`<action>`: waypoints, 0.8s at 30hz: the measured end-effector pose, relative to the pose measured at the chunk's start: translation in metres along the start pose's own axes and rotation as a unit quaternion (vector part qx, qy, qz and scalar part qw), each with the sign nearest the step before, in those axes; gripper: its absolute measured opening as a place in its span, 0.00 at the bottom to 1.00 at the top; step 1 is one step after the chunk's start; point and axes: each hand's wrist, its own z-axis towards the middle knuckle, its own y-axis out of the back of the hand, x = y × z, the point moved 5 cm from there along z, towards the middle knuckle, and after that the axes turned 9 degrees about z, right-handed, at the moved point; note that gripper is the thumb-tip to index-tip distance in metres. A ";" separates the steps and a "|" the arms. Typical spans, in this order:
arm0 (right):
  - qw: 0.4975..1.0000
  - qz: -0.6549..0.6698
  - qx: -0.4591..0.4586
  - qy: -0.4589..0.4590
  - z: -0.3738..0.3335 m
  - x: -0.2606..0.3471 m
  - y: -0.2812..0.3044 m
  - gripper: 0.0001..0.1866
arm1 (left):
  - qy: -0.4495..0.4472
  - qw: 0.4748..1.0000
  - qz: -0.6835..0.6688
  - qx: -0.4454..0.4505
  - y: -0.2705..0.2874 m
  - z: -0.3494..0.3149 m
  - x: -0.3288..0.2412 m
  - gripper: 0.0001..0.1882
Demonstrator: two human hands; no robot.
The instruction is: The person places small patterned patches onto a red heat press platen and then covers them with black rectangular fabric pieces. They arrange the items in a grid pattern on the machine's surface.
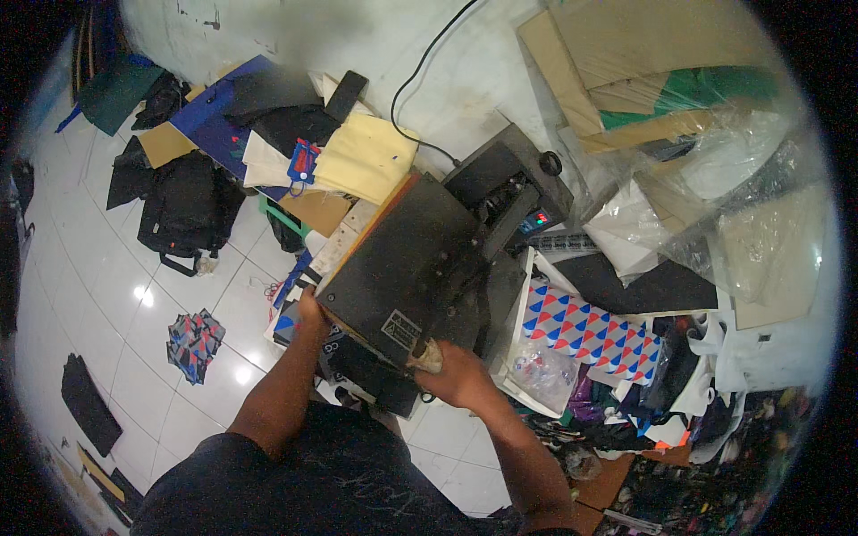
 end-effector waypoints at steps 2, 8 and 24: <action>0.995 -0.083 -0.058 0.018 -0.002 0.002 -0.004 0.21 | -0.004 0.994 0.100 -0.036 0.003 -0.009 -0.015 0.24; 0.978 -0.146 -0.147 0.008 -0.024 0.015 -0.001 0.24 | -0.112 0.936 0.333 -0.015 0.002 -0.046 -0.050 0.24; 0.899 -0.179 -0.371 0.149 -0.078 0.100 0.256 0.26 | -0.102 0.911 0.401 -0.003 0.185 -0.071 -0.095 0.14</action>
